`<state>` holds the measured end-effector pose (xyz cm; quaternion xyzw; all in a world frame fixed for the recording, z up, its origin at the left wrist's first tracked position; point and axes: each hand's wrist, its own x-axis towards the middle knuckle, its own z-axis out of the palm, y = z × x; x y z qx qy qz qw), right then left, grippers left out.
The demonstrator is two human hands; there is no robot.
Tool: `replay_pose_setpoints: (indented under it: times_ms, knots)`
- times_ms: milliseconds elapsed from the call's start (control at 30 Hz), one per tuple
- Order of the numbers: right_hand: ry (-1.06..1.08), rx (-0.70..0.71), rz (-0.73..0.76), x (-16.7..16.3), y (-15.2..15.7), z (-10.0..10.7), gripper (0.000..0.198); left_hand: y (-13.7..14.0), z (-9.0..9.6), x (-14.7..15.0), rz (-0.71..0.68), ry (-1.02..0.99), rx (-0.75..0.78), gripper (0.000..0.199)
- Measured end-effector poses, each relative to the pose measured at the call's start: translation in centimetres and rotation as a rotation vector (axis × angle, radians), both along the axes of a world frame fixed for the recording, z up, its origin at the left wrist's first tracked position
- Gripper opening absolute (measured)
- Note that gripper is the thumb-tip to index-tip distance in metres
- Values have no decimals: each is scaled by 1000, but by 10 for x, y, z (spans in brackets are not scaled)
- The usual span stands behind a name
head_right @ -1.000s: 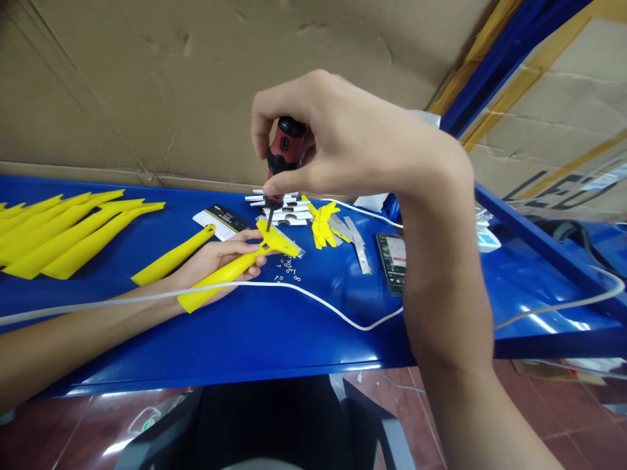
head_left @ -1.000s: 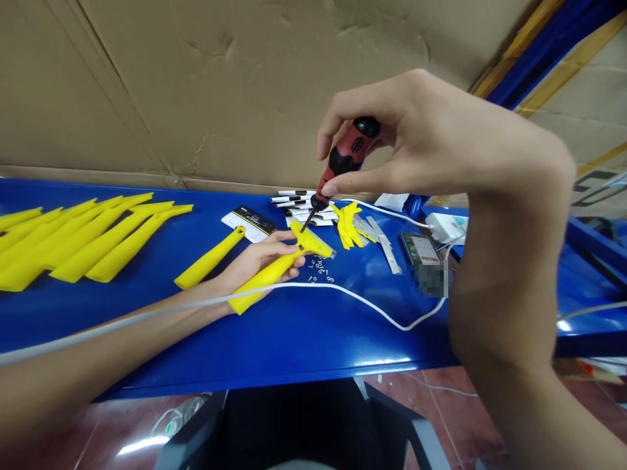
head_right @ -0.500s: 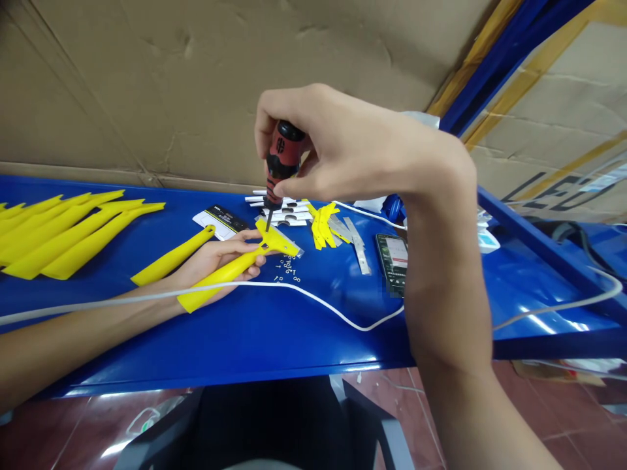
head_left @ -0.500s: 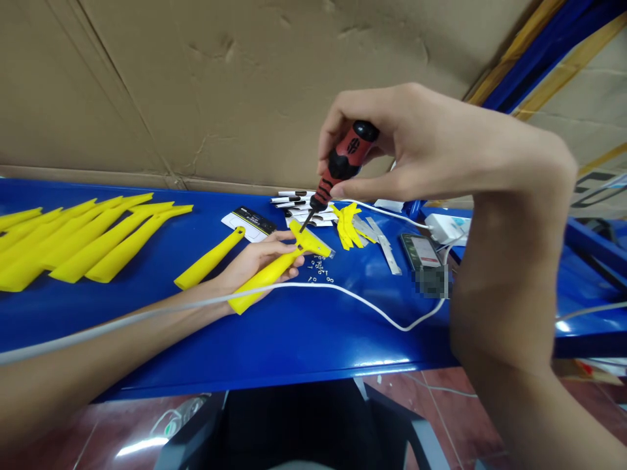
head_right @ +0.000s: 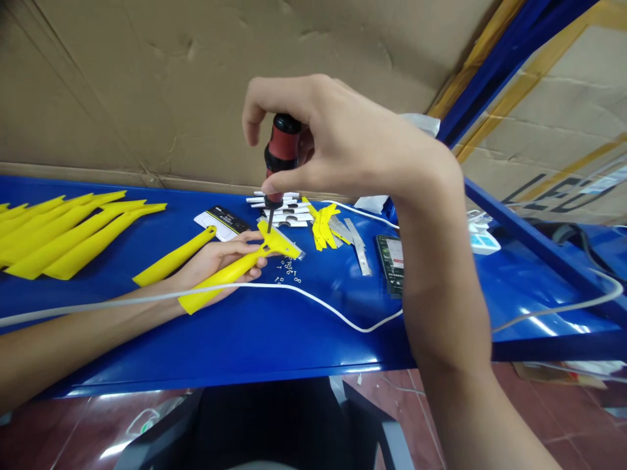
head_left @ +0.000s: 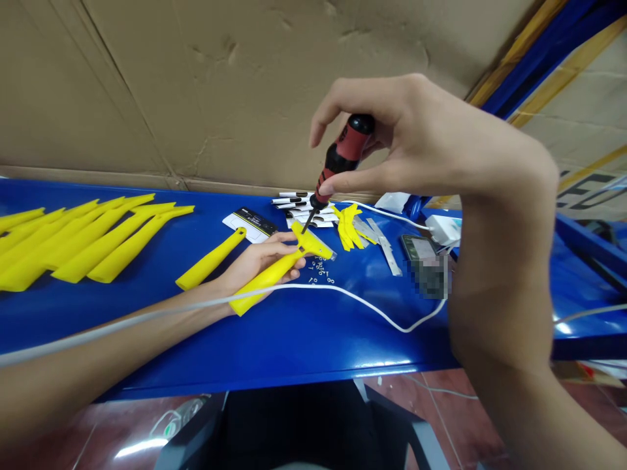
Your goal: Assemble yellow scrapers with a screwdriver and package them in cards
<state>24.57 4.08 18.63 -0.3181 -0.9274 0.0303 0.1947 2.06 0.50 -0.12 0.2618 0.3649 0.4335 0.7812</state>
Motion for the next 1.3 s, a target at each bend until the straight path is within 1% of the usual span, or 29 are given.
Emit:
replay_pose_setpoints:
  times_ms: [67,167,233,500,600,700,867,1000,1067,1167,1300]
  knots:
    - [-18,18,3,-1,0,0,33,0,-1,-1,-1,1,1,45]
    - [-34,16,0,-1,-1,1,15,0,0,-1,-1,9,1,48]
    - [-32,13,-11,-1,-2,2,10,-1,1,0,-4,10,-1,49]
    - [-25,-16,-79,0,-3,3,20,-2,2,2,13,17,-6,40]
    - [2,-74,-95,0,-5,3,25,-2,2,1,14,8,2,38]
    - [12,-120,-114,1,-6,3,26,-1,2,1,17,-1,-2,38]
    - [-14,-89,-156,2,-4,3,29,-1,3,2,14,7,-12,37]
    - [-36,-77,-176,2,-1,2,39,-2,5,3,23,7,-27,37]
    - [-49,-54,-175,3,0,1,37,-3,6,3,31,3,-35,37]
    - [-53,-31,-148,5,3,0,23,-3,7,3,42,-9,-31,37]
    - [-88,-52,-134,7,4,2,21,-3,8,4,46,-13,-28,36]
